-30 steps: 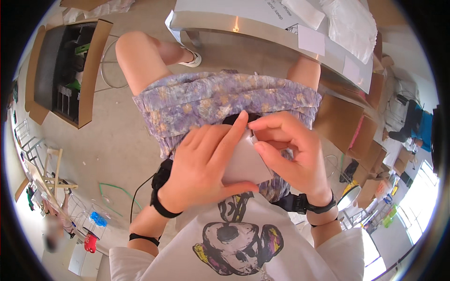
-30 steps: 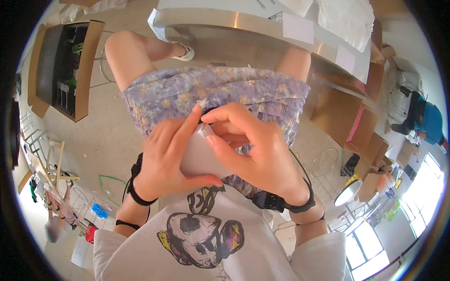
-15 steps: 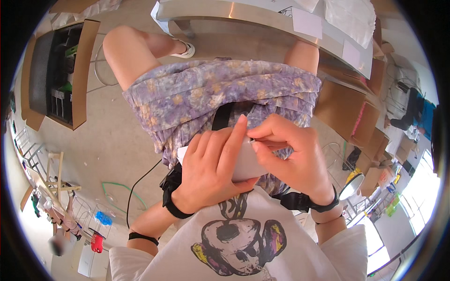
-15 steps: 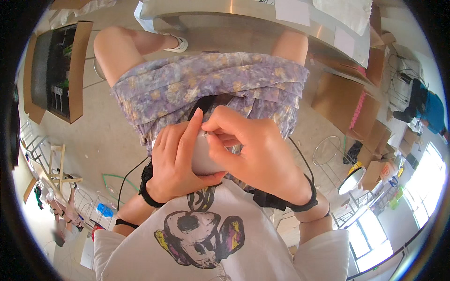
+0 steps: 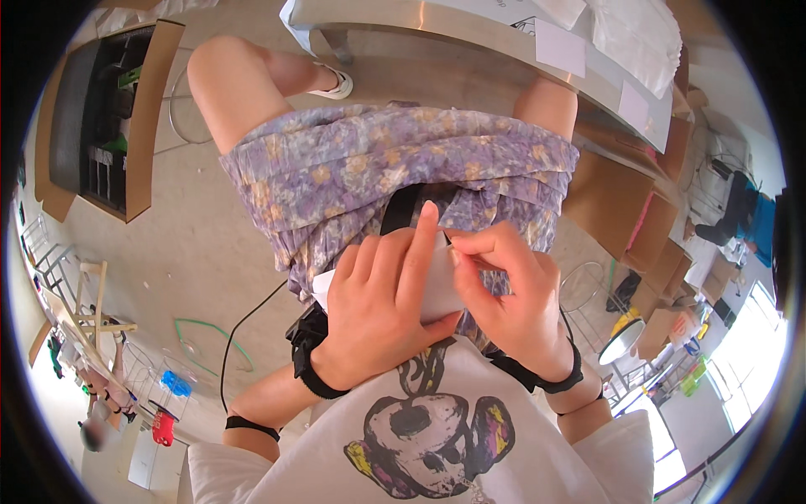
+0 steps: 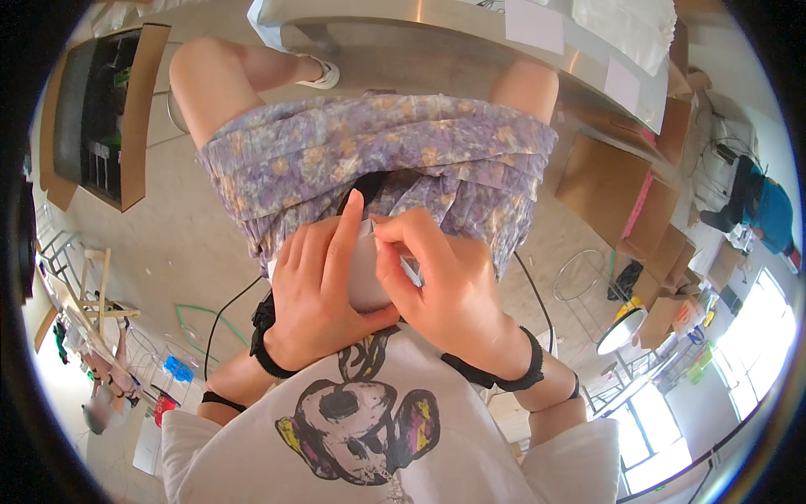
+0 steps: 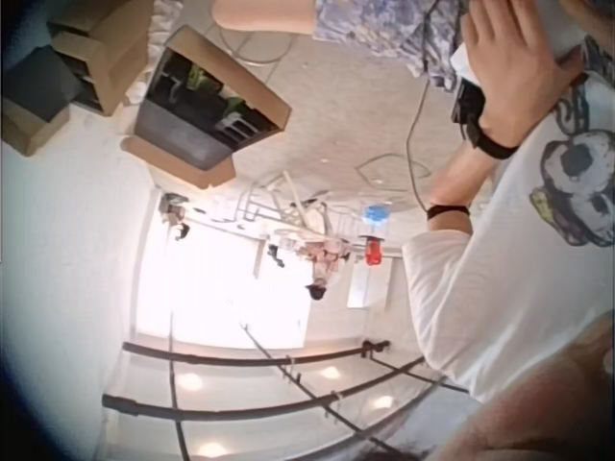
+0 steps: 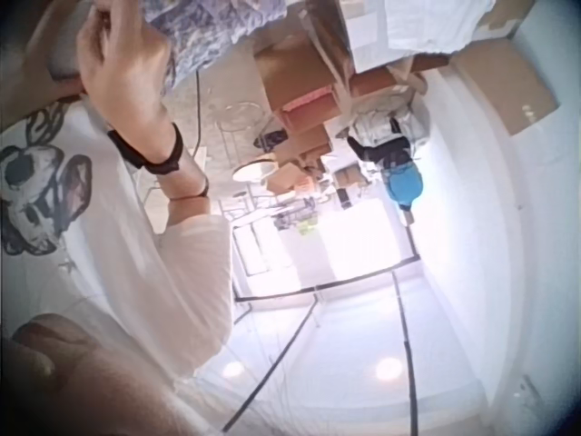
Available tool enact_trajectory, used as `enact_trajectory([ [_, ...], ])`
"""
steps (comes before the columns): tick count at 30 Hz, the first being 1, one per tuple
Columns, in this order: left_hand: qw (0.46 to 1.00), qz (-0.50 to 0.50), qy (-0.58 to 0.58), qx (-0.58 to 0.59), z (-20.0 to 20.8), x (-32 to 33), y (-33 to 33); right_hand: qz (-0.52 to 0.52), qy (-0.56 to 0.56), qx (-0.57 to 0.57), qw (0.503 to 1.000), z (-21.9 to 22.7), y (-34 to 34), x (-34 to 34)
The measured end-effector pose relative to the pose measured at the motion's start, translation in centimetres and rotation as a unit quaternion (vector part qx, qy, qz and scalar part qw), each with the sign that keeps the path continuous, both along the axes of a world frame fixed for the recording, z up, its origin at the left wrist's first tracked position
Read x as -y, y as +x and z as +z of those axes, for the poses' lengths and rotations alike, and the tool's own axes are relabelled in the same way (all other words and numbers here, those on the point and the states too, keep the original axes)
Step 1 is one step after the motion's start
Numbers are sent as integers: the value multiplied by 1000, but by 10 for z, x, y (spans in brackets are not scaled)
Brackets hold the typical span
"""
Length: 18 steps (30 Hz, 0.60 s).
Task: Folding small white plastic sheets and counting them before placing them inside a paper frame template.
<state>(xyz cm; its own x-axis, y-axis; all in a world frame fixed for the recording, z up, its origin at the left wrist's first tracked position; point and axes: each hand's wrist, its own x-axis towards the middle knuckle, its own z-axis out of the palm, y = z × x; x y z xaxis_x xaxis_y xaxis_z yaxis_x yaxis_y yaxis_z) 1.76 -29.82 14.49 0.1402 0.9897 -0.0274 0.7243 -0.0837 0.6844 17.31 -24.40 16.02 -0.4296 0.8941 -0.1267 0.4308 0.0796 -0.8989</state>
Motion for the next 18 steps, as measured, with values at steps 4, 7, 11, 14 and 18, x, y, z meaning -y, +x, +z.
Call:
enact_trajectory([
  [4, 1000, -2, 1, -6, 1, -1, -1, -5, -24, 6, 1000, 2, -1, -2],
  [7, 1000, -4, 11, -17, 2, 0, -2, 2, -55, -14, 998, 3, 2, -5],
  [11, 1000, 5, 12, -15, -1, 1, -2, 18, -79, 2, 997, 6, 0, -10],
  [14, 1000, 7, 2, -17, 3, 0, -1, 12, -101, -3, 995, 9, 2, -11],
  [18, 1000, 8, -9, -19, 4, -1, 0, -6, -147, -25, 989, 8, 2, -14],
])
